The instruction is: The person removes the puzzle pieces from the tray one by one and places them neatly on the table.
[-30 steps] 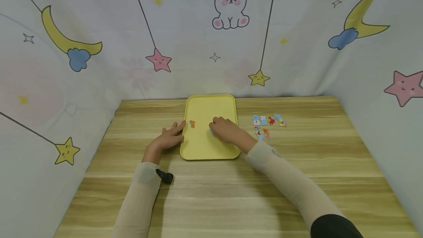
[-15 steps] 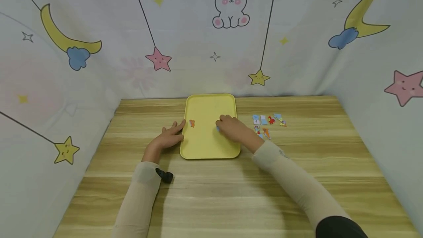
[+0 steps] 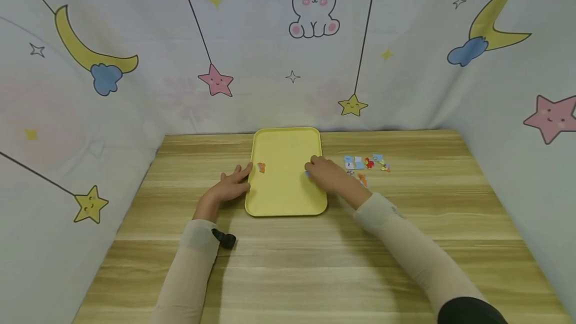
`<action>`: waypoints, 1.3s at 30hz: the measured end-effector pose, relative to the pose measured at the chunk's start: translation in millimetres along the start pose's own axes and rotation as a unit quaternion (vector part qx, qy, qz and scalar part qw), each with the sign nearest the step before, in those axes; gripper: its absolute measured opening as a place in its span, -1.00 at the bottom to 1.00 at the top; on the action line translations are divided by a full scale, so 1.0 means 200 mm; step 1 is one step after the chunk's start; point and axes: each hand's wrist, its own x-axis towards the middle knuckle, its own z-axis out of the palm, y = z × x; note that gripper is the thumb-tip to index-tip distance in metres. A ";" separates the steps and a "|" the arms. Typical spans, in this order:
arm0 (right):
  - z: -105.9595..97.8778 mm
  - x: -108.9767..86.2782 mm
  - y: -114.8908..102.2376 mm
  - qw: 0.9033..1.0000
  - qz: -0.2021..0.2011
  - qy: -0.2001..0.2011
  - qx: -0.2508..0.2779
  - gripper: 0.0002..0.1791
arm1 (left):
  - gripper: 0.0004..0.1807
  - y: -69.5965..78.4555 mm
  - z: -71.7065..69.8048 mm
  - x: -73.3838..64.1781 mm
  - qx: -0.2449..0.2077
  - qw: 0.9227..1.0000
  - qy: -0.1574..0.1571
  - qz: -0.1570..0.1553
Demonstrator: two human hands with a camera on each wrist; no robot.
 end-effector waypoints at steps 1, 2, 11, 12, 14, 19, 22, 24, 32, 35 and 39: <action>0.00 -0.01 0.01 1.000 0.000 0.001 0.008 -0.80 | -0.13 0.00 0.00 0.00 0.001 1.000 0.000 0.000; 0.00 -0.02 0.01 1.000 -0.001 0.003 0.012 -0.81 | -0.13 0.00 0.00 0.00 0.001 1.000 -0.001 0.000; 0.02 -0.05 0.06 1.000 0.007 0.006 0.021 -0.77 | -0.11 0.00 0.00 0.00 -0.004 1.000 0.000 -0.004; 0.02 -0.05 0.07 1.000 0.008 0.008 0.023 -0.77 | -0.11 0.00 0.00 0.00 -0.005 1.000 0.000 -0.005; 0.02 -0.06 0.08 1.000 0.012 0.012 0.027 -0.77 | -0.11 0.00 0.00 0.00 -0.006 1.000 0.000 -0.009; 0.03 -0.08 0.12 0.999 0.023 0.018 0.033 -0.76 | -0.11 0.00 0.00 0.00 -0.009 1.000 -0.003 -0.011; 0.03 -0.09 0.14 0.999 0.021 0.020 0.030 -0.73 | -0.11 0.00 0.00 0.00 -0.010 1.000 -0.004 -0.011; 0.03 -0.11 0.15 0.999 0.017 0.020 0.026 -0.72 | -0.12 0.00 0.00 0.00 -0.008 1.000 -0.005 -0.010; 0.03 -0.16 0.16 0.999 0.023 0.030 0.038 -0.71 | -0.12 0.00 0.00 0.00 -0.003 1.000 -0.002 -0.009; 0.02 -0.18 0.16 0.998 0.031 0.036 0.048 -0.69 | -0.12 0.00 0.00 0.00 -0.001 1.000 -0.002 -0.008; 0.01 -0.20 0.17 0.997 0.037 0.039 0.059 -0.68 | -0.13 0.00 0.00 0.00 -0.001 1.000 -0.004 -0.005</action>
